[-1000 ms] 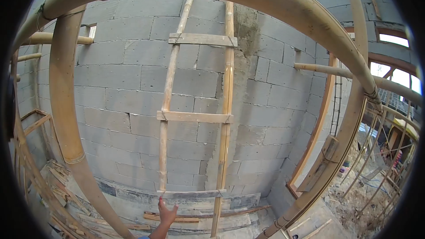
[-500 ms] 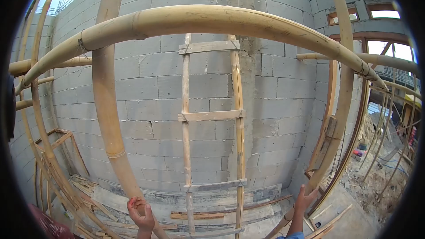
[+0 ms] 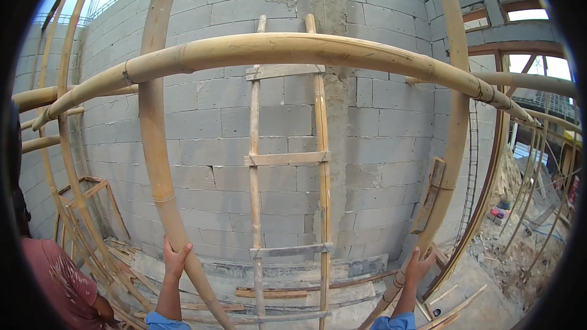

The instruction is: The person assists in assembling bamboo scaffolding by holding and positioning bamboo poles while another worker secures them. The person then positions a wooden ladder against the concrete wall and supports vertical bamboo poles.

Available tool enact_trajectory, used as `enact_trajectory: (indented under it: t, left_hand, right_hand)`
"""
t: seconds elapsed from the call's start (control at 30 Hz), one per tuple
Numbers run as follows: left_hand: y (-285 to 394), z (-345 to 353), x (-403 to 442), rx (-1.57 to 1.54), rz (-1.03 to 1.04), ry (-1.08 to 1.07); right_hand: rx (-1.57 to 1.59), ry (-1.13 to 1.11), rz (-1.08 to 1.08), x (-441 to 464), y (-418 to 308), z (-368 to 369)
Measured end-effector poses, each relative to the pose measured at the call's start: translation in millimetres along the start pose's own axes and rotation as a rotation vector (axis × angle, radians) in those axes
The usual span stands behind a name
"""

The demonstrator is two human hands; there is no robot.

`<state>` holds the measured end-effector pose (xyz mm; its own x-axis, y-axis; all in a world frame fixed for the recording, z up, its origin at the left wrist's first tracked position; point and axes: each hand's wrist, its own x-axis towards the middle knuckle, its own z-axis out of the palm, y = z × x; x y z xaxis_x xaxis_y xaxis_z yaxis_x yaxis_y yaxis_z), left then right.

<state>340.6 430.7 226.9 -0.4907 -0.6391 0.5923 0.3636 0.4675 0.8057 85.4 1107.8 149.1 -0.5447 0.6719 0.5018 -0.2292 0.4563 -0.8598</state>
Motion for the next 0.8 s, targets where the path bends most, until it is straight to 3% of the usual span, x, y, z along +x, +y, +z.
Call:
enact_trajectory:
  t: [0.1,0.3,0.4,0.5,0.8]
  left_hand:
    - [-8.7,14.3,0.4,0.018,-0.079,0.109]
    - [-2.9,22.6,-2.8,0.052,-0.019,0.198]
    - [-9.4,22.9,-3.2,0.058,0.006,0.218]
    - [-5.0,25.2,-5.5,0.093,0.020,0.240]
    - [-15.6,31.7,-4.6,0.094,0.047,0.329]
  right_hand:
    - [0.076,0.030,0.030,25.2,0.1,-3.1]
    - [0.115,0.086,-0.114,56.9,-15.8,8.5]
    - [0.244,-0.105,-0.047,64.1,-11.0,13.4]
    - [0.310,-0.114,0.002,54.7,-4.7,20.1]
    - [0.253,0.005,-0.123,45.4,6.1,28.0]
